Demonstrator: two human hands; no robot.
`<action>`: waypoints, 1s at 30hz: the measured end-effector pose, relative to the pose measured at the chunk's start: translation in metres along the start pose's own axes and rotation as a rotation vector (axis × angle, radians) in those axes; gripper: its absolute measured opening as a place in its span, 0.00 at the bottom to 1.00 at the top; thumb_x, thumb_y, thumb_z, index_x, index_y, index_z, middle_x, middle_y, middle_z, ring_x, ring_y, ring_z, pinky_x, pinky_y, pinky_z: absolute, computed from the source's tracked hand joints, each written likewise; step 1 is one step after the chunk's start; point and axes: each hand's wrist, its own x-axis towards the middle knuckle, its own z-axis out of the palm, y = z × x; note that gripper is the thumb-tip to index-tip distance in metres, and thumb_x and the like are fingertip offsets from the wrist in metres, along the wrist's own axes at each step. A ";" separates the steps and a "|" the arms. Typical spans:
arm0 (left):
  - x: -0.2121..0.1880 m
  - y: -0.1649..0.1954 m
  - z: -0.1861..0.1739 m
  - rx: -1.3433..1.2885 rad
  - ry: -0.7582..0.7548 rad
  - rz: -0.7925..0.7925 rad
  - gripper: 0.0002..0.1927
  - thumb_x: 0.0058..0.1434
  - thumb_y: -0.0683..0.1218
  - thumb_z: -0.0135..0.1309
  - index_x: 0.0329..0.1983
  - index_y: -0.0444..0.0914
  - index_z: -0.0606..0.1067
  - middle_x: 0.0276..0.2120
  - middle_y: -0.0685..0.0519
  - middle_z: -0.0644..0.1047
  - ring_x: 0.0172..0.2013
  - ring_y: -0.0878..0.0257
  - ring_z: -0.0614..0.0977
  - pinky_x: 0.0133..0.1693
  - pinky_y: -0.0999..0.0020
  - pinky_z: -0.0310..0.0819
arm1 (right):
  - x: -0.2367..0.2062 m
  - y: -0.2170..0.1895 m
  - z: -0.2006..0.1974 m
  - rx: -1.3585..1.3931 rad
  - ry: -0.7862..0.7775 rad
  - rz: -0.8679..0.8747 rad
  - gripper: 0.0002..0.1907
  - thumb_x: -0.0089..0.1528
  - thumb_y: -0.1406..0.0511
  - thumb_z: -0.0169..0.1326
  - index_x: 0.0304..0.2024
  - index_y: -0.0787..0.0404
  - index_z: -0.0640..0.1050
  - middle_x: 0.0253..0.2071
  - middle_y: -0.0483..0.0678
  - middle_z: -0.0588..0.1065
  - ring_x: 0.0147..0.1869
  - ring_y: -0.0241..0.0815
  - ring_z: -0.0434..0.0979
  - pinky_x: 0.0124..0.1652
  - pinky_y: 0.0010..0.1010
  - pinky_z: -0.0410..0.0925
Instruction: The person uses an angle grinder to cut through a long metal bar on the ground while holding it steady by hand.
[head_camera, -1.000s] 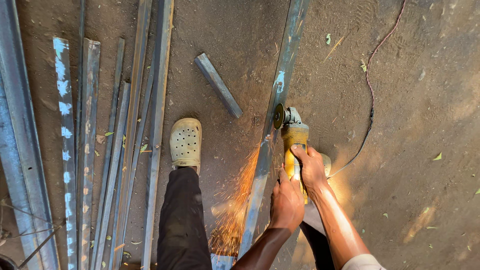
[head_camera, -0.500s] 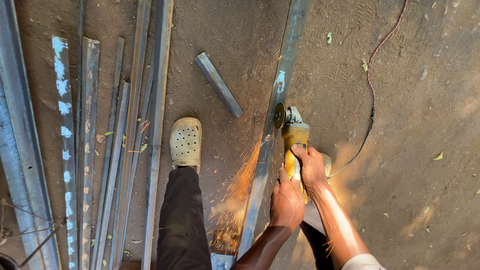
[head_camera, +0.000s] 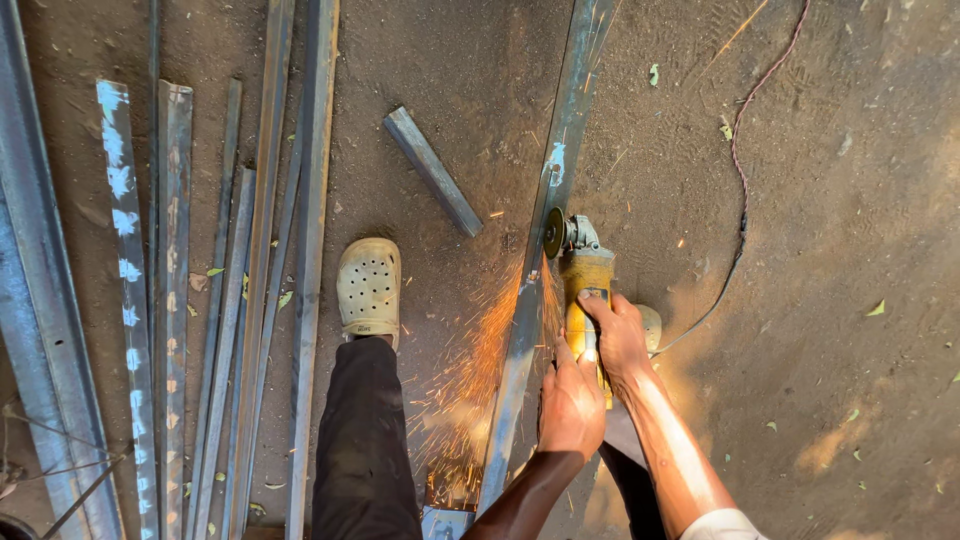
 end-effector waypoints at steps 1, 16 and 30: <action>0.000 0.000 0.000 0.012 0.000 0.002 0.31 0.71 0.54 0.37 0.74 0.36 0.55 0.54 0.27 0.71 0.53 0.31 0.73 0.54 0.43 0.66 | 0.000 0.000 0.000 -0.020 0.007 -0.005 0.15 0.62 0.62 0.54 0.41 0.70 0.76 0.30 0.52 0.77 0.28 0.42 0.77 0.29 0.34 0.70; 0.003 0.013 -0.009 -0.028 -0.035 -0.013 0.30 0.72 0.54 0.38 0.73 0.36 0.54 0.56 0.26 0.70 0.56 0.31 0.72 0.56 0.44 0.65 | 0.001 -0.008 0.002 -0.084 0.001 -0.116 0.16 0.62 0.60 0.54 0.42 0.68 0.78 0.31 0.50 0.79 0.31 0.38 0.78 0.33 0.30 0.71; -0.001 0.013 -0.009 -0.017 -0.025 -0.002 0.31 0.72 0.54 0.38 0.74 0.36 0.54 0.60 0.29 0.68 0.59 0.32 0.70 0.58 0.45 0.63 | 0.002 -0.005 0.001 -0.023 0.000 -0.032 0.16 0.62 0.61 0.55 0.43 0.69 0.77 0.31 0.51 0.78 0.29 0.40 0.78 0.31 0.32 0.71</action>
